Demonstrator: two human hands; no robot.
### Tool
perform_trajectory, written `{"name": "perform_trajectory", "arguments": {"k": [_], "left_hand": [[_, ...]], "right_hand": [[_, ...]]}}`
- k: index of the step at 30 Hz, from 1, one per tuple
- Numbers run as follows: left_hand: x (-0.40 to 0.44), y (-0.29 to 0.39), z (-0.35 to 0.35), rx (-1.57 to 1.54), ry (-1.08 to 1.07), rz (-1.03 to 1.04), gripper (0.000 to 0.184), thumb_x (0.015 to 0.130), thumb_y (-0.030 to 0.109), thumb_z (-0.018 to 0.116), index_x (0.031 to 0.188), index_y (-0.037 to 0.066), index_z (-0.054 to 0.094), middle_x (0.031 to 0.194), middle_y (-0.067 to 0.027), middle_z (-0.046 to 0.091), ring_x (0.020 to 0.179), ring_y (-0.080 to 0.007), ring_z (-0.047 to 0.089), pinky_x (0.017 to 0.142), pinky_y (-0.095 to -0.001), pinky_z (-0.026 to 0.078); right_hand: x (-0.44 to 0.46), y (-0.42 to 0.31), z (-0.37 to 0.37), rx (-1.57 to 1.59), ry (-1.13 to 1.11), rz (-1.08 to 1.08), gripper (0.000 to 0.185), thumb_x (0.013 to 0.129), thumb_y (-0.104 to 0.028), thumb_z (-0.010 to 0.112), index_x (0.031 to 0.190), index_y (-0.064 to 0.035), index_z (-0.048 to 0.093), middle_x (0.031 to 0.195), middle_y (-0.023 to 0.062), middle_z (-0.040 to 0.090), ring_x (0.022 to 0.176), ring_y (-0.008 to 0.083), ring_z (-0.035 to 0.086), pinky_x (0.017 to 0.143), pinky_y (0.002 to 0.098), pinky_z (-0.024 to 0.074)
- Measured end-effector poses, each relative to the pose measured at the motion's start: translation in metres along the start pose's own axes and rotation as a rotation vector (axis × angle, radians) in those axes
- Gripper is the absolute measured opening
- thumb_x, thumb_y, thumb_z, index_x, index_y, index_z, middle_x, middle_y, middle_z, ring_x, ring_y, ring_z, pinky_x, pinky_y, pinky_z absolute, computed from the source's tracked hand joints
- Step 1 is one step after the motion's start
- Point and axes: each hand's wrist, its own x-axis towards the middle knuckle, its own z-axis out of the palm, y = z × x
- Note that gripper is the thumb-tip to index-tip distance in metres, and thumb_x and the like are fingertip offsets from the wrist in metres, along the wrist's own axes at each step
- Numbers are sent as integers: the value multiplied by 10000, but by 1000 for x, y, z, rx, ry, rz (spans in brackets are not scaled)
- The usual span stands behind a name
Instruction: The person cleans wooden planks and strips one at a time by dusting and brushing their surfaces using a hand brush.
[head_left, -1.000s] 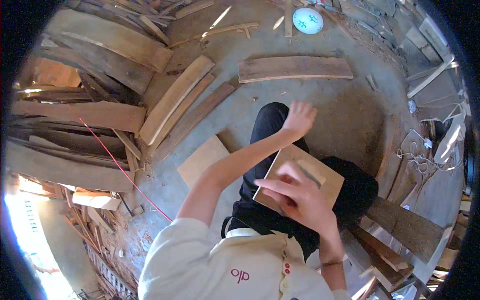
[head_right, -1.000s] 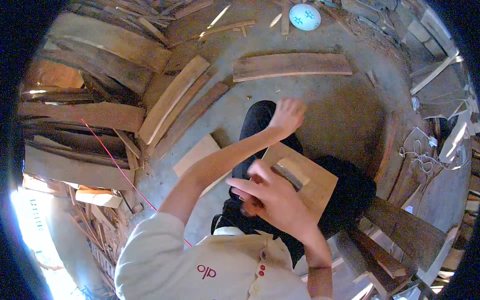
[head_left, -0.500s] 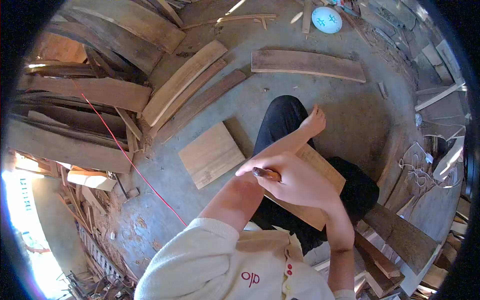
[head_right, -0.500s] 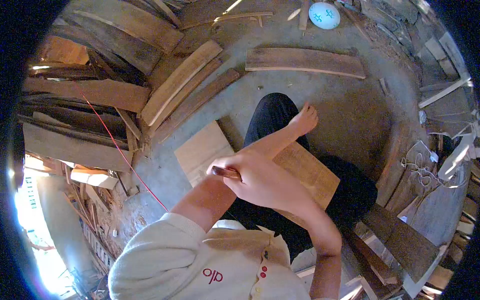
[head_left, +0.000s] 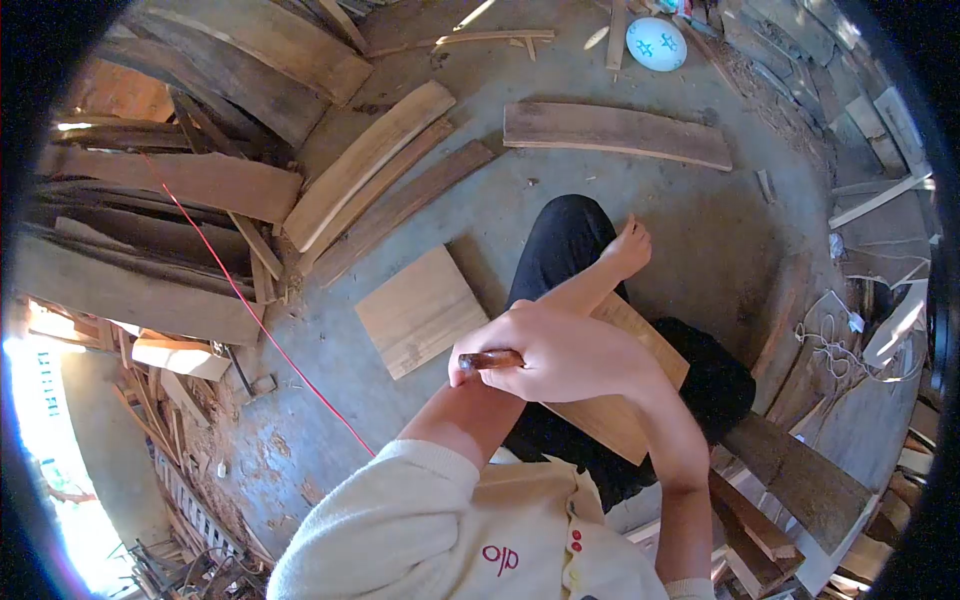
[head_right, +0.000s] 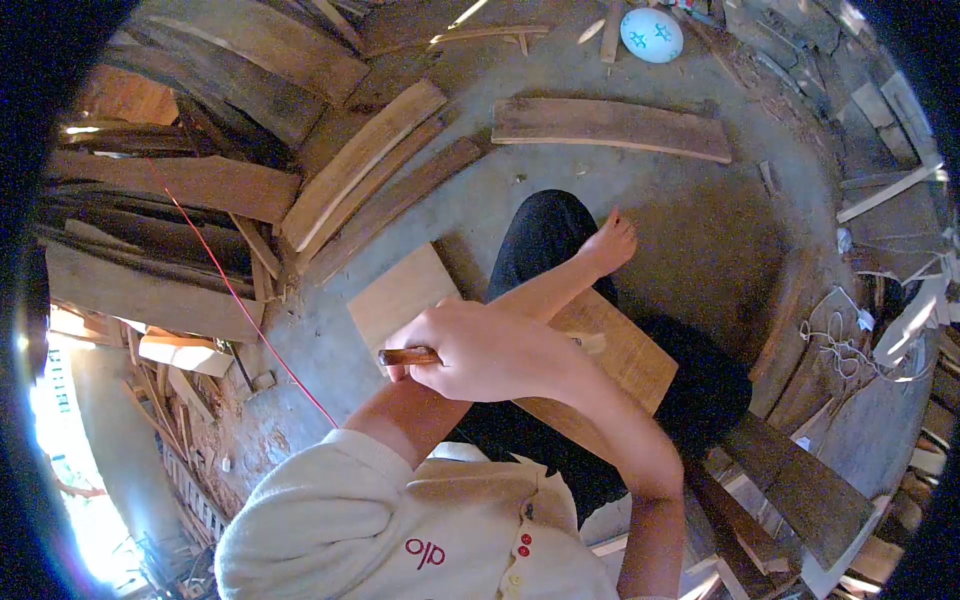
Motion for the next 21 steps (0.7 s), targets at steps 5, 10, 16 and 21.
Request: {"name": "perform_trajectory", "arguments": {"k": [5, 10, 16, 21], "left_hand": [[2, 1, -2, -9, -97, 7, 224, 831, 196, 533, 946, 70, 677, 994, -112, 621, 1058, -298, 524, 1002, -559, 316], [-1, -2, -8, -32, -32, 3, 206, 825, 180, 541, 946, 74, 669, 1001, -109, 616, 1058, -295, 521, 981, -524, 337], [-1, -2, -9, 10, -89, 26, 234, 817, 192, 522, 985, 82, 641, 1046, -93, 602, 1059, -271, 514, 981, -506, 327], [0, -1, -2, -5, -63, 24, 189, 800, 174, 529, 929, 83, 633, 961, -78, 593, 1012, -257, 518, 959, -483, 337]], "right_hand": [[6, -5, -2, -20, -81, 20, 141, 787, 2, 512, 905, 8, 589, 762, 115, 634, 689, 220, 598, 664, 315, 451], [17, 0, 1, -12, -212, -49, 162, 796, -32, 506, 941, 7, 566, 840, 138, 627, 760, 253, 587, 720, 359, 450], [12, -2, -6, -104, -246, -30, 166, 807, -76, 504, 934, 10, 568, 872, 142, 640, 802, 284, 605, 748, 372, 460], [-6, -4, -17, -158, -235, -43, 166, 829, -114, 511, 927, -5, 588, 836, 136, 643, 766, 281, 606, 713, 376, 464]]}}
